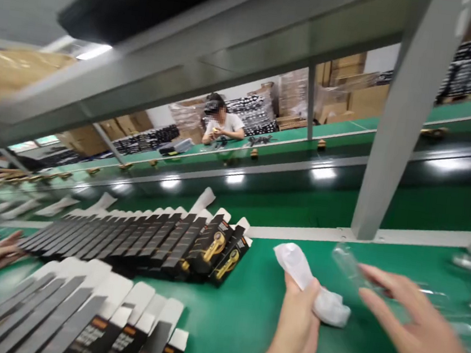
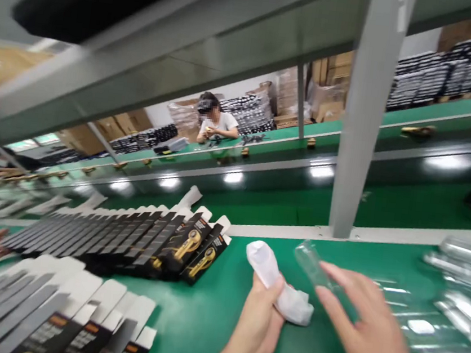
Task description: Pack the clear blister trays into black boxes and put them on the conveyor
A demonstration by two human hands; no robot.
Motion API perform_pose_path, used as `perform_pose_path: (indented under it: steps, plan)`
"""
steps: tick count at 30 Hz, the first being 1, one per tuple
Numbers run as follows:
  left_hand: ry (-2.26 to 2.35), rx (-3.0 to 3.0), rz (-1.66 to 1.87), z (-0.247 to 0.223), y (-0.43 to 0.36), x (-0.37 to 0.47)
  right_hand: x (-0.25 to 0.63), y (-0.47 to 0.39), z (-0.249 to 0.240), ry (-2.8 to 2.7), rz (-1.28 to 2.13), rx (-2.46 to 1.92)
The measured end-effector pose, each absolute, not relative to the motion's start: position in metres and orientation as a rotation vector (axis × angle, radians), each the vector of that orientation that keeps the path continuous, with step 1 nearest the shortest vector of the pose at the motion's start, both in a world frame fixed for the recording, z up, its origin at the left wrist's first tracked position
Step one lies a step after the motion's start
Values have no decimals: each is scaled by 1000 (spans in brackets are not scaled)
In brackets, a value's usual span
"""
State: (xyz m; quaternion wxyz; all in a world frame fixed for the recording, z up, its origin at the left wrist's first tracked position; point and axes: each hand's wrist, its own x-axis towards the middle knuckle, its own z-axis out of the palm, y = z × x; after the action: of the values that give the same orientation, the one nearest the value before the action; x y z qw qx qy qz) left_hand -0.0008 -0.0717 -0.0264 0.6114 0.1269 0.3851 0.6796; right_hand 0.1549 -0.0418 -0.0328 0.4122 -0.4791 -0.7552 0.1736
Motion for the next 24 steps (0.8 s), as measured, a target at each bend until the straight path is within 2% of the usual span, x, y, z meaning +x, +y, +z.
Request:
perform_pose_path:
  steps: [5, 13, 24]
  plan:
    - [714, 232, 1480, -18, -79, 5, 128, -63, -44, -2110, 513, -1053]
    - [913, 321, 1484, -22, -84, 8, 127, -69, -48, -2289, 154, -946]
    - [908, 563, 1379, -19, -94, 14, 137, -58, -53, -2057, 1011, -1025]
